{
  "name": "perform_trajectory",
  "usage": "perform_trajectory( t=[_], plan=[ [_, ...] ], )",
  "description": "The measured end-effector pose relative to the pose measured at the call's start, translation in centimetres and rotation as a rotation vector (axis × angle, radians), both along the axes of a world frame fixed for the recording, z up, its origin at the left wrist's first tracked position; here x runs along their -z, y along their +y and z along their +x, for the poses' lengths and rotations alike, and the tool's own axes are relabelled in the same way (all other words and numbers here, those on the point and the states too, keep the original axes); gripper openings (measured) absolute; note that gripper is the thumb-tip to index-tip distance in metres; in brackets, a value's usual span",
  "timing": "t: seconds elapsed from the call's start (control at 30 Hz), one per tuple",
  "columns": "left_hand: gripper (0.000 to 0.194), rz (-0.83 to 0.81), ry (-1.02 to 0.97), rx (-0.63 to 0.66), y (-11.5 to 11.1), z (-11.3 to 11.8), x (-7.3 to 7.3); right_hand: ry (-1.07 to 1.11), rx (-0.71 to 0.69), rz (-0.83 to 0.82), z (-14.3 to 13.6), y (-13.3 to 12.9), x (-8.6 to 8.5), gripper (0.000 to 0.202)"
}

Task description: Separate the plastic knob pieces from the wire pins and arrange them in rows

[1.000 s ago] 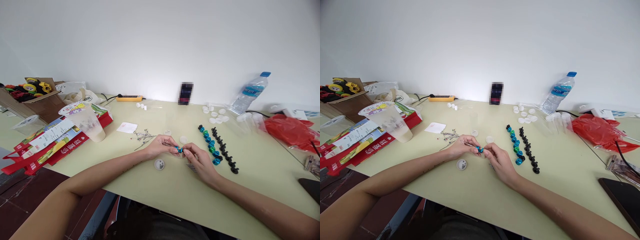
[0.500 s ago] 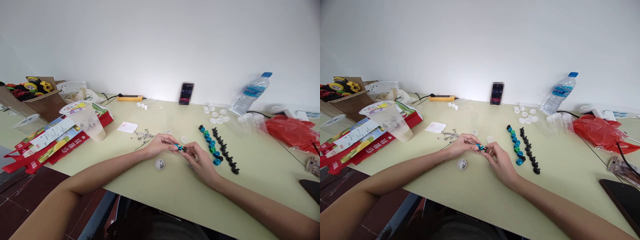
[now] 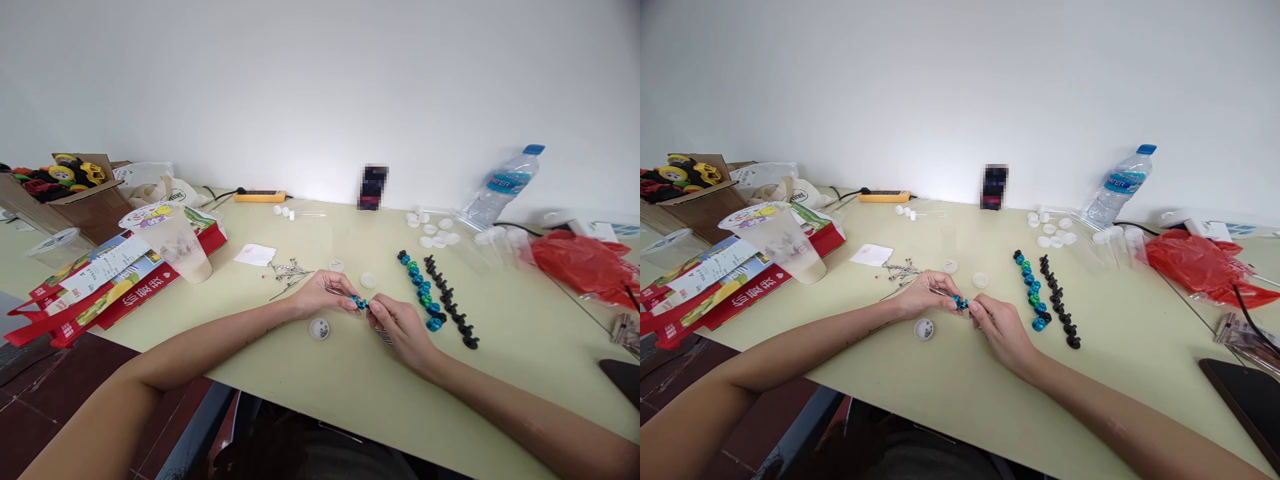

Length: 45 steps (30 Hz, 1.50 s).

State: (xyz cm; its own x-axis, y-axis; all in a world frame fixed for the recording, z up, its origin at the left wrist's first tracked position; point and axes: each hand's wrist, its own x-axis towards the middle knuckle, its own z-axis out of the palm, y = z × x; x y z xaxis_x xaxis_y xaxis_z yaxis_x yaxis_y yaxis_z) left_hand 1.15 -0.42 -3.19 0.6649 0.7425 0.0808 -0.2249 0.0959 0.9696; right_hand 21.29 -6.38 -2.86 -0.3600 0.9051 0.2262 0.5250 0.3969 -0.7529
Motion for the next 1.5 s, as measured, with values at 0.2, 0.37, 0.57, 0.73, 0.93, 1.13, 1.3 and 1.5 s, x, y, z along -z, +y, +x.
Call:
perform_trajectory(
  t=[0.2, 0.37, 0.57, 0.73, 0.93, 1.13, 1.3, 1.5],
  plan=[
    [0.024, -0.010, 0.004, -0.035, 0.20, -0.15, -0.07, 0.049, 0.080, 0.029, -0.09, -0.01, 0.68, 0.016],
    [0.025, -0.014, 0.014, -0.022, 0.16, -0.20, -0.15, 0.049, 0.078, 0.042, -0.13, 0.01, 0.68, 0.015],
    [0.027, -0.018, 0.032, 0.034, -0.18, -0.14, -0.39, 0.001, 0.001, 0.006, 0.07, -0.04, 0.08, 0.040],
    [0.028, -0.010, 0.022, 0.009, -0.06, -0.14, -0.27, 0.013, 0.045, 0.005, -0.02, 0.07, 0.28, 0.027],
    [0.028, -0.017, 0.020, -0.042, 0.18, -0.13, -0.20, 0.030, 0.091, 0.051, -0.14, 0.09, 0.75, 0.013],
    [0.029, -0.017, 0.030, -0.021, -0.03, -0.13, -0.37, 0.024, 0.056, -0.002, -0.11, 0.01, 0.23, 0.026],
    [0.029, -0.023, 0.022, 0.005, -0.13, -0.10, -0.33, -0.002, 0.012, 0.009, 0.00, 0.00, 0.04, 0.039],
    [0.029, -0.021, 0.021, -0.046, 0.02, -0.12, -0.51, 0.024, 0.089, 0.032, -0.12, 0.00, 0.45, 0.020]
  ],
)
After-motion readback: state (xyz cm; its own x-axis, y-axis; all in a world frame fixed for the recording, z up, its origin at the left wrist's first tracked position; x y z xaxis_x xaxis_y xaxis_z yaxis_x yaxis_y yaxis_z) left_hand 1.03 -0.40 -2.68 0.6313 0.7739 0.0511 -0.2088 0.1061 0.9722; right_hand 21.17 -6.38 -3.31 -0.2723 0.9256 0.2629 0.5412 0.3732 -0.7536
